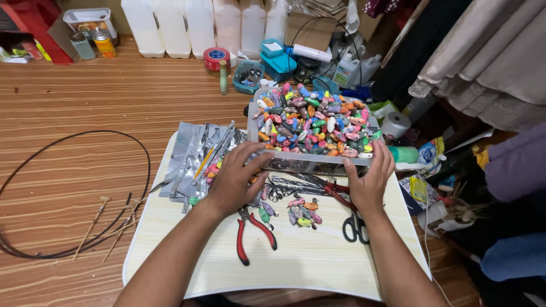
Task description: Assembling fishing lures by attaching hooks and wires to lure bodies
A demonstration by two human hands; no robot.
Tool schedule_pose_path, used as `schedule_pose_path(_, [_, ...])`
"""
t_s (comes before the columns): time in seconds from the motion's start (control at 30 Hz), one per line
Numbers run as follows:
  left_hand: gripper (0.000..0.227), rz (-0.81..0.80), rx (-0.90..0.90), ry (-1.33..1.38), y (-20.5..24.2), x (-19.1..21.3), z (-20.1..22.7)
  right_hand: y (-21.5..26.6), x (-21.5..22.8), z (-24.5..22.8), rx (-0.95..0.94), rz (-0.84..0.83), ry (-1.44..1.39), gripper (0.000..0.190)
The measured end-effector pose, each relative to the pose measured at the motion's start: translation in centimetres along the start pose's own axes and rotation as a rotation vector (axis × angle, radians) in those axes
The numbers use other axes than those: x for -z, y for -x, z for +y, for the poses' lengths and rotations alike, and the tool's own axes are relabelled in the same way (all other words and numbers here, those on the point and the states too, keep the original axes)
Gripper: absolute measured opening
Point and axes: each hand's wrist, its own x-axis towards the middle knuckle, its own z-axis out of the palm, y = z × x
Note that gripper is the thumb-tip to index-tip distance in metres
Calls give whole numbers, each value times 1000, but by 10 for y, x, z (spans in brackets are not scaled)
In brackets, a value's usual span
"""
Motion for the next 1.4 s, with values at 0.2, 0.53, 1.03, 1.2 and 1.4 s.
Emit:
schedule_pose_path(0.2, [44,-9,5,26,-2,3,2,1,2,-3,-44,-29,12,60])
schedule_pose_path(0.53, [43,-21,9,39,-4,6,3,0,2,-3,-35,-25,11,58])
schedule_pose_path(1.03, [45,-17,26,59,-3,5,2,1,0,2,-20,-17,-8,59])
schedule_pose_path(1.2, [45,-11,17,78,-3,4,1,2,0,2,-18,-12,-6,58])
schedule_pose_path(1.4, [44,-26,40,102,-5,8,5,1,0,1,-13,-16,-7,56])
